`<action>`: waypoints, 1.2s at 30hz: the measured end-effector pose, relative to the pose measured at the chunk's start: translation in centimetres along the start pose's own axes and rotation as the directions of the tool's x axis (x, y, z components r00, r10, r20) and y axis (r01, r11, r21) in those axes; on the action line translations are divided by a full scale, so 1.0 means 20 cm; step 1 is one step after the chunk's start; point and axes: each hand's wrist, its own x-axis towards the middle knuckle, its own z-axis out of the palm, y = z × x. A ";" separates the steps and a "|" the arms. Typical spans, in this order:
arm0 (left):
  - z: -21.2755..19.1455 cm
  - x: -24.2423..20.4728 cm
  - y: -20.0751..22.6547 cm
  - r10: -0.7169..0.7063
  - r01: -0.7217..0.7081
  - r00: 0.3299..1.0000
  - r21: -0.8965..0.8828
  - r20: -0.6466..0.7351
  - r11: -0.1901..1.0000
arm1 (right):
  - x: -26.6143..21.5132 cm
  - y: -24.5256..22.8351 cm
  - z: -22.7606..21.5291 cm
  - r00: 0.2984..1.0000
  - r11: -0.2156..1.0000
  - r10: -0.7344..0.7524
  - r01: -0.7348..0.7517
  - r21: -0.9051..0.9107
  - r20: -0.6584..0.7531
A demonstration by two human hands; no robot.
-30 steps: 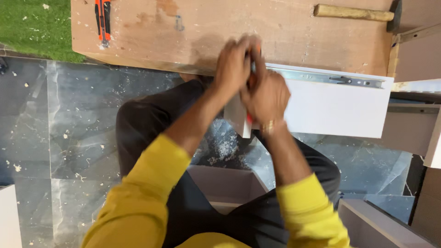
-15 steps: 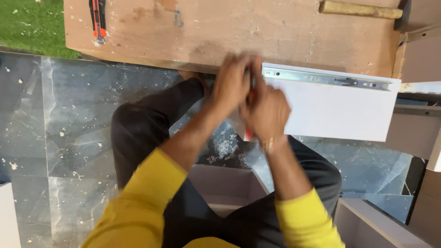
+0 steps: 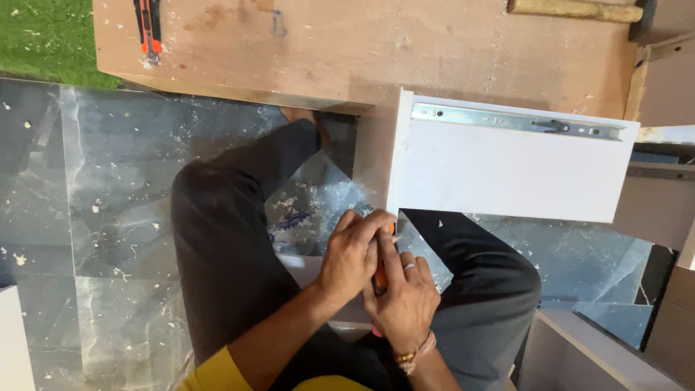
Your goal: The person assembles a white drawer unit by hand on the workshop floor, aligning the drawer slide and then use a hand planer and a hammer on the components.
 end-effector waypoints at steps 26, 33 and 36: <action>0.00 0.11 0.00 -0.025 0.025 0.998 0.006 -0.051 1.000 | 0.15 0.04 0.01 0.999 0.999 -0.037 0.036 -0.035 -0.038; -0.04 1.10 -0.24 0.125 -0.123 0.976 0.022 -0.180 0.992 | 1.00 0.17 0.09 0.989 0.996 -0.061 0.051 -0.073 -0.138; -0.05 1.09 -0.22 0.142 -0.134 0.966 0.054 -0.217 0.990 | 0.99 0.15 0.07 0.994 0.998 -0.057 0.054 -0.033 -0.095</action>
